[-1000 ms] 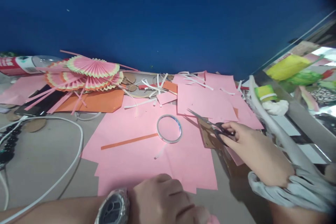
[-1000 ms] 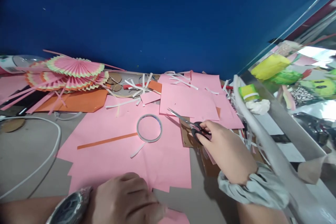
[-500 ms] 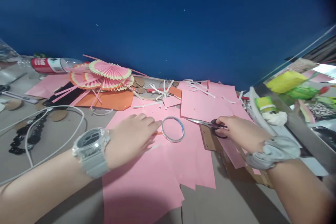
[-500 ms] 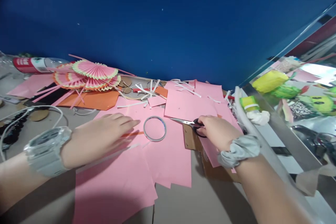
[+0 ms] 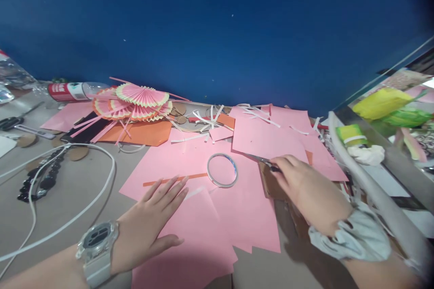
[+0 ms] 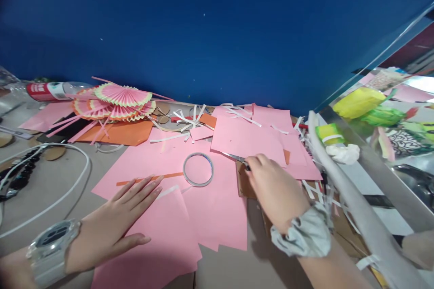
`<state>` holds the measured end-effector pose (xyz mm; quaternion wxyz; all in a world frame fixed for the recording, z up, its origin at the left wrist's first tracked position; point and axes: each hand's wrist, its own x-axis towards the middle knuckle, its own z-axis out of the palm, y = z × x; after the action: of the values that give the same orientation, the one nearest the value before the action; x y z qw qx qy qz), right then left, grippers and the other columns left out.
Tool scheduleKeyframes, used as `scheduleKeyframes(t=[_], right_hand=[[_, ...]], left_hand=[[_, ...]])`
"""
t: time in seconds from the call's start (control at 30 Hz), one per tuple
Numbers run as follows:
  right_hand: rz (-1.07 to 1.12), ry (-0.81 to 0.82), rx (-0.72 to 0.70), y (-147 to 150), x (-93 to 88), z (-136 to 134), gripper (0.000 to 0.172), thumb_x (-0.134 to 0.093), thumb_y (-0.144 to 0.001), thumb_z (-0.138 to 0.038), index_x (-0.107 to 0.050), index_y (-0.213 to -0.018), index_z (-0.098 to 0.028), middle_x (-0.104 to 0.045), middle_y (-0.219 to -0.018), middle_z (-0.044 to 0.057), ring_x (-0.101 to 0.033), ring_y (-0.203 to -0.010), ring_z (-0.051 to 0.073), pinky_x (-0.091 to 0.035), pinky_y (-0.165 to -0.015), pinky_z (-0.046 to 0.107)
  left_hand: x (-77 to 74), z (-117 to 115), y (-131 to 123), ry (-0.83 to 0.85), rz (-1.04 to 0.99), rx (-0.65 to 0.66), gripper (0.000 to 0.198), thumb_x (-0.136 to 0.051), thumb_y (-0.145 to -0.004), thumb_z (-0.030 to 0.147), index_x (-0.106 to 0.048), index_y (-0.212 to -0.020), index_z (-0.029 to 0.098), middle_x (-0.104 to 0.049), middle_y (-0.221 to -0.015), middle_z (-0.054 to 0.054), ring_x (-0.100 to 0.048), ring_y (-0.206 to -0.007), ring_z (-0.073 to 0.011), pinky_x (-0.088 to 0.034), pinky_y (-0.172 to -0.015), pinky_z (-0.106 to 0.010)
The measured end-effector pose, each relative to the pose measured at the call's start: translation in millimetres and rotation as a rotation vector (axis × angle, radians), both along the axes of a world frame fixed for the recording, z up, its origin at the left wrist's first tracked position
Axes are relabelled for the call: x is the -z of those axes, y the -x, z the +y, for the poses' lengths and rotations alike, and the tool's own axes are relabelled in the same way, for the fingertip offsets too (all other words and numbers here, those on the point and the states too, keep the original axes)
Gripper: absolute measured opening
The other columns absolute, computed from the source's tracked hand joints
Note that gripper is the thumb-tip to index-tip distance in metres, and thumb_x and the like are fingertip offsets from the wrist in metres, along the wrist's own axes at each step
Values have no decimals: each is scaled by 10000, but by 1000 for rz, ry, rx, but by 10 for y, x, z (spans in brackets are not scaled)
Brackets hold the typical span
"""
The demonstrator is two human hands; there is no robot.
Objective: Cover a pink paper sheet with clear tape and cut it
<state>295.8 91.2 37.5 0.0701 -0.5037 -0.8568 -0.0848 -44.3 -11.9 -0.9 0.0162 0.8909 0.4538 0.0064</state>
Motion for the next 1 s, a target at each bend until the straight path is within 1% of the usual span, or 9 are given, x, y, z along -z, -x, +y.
scheduleKeyframes(t=[0.07,0.13,0.17,0.27,0.37,0.5,0.67,0.83,1.0], right_hand=[[46,22,-169,249,34,-103,193,-396,-889,-191,-564,-984,-192,-624,-971,80,-592,-889,203,-446,-807,349],[55,44,-262,504,99,-189,213,-433,-892,-243,-532,-1075,-196,-601,-1069,79,-554,-981,208,-423,-861,365],[37,63,-289,611,140,-221,203,-467,-884,-270,-531,-1061,-195,-602,-1057,74,-547,-984,208,-426,-839,359],[-12,80,-277,778,251,-262,70,-514,-865,-256,-545,-856,-194,-610,-842,36,-552,-804,208,-417,-696,351],[-23,64,-252,703,268,-269,89,-500,-872,-240,-519,-800,-192,-589,-775,27,-533,-744,216,-386,-676,364],[144,89,-151,422,121,-348,126,-421,-906,-235,-463,-794,-195,-546,-747,19,-503,-712,189,-369,-674,337],[411,52,12,208,-12,-504,118,-403,-915,-285,-453,-850,-201,-501,-717,6,-474,-661,160,-363,-606,277],[451,-28,31,200,99,-500,96,-415,-913,-270,-453,-864,-196,-533,-779,30,-503,-740,173,-382,-667,286],[359,-66,-56,256,186,-458,118,-412,-915,-251,-455,-821,-192,-542,-742,24,-501,-704,175,-383,-668,301]], left_hand=[[-11,0,-34,-13,-18,-14,723,-394,-870,565,-152,-1447,205,-145,-1521,-72,-138,-1385,-256,-101,-1097,-414],[-22,-4,-56,-24,-27,-21,669,-404,-870,556,-207,-1434,254,-128,-1526,-58,-148,-1382,-260,-108,-1093,-428],[-25,-6,-61,-26,-29,-19,654,-401,-870,560,-226,-1428,266,-128,-1526,-55,-154,-1381,-261,-119,-1090,-432],[-18,-19,-55,-22,-37,-26,646,-381,-872,573,-246,-1422,262,-145,-1523,-60,-174,-1375,-262,-153,-1080,-440],[-4,-31,-43,-12,-37,-37,649,-386,-872,570,-253,-1420,249,-149,-1521,-62,-184,-1373,-264,-153,-1085,-446],[1,14,-85,-1,-37,-13,646,-381,-887,540,-229,-1429,224,-163,-1517,-76,-179,-1374,-267,-149,-1090,-467],[5,317,-324,55,-82,20,653,-329,-892,568,-245,-1426,203,-152,-1516,-102,-181,-1373,-287,-186,-1082,-485],[19,720,-588,67,-106,76,665,-298,-886,597,-223,-1431,224,-167,-1515,-103,-151,-1379,-287,-122,-1098,-514],[-23,822,-704,86,-113,149,440,-296,-954,414,-304,-1388,339,-180,-1520,-41,-152,-1377,-296,-146,-1076,-554]])
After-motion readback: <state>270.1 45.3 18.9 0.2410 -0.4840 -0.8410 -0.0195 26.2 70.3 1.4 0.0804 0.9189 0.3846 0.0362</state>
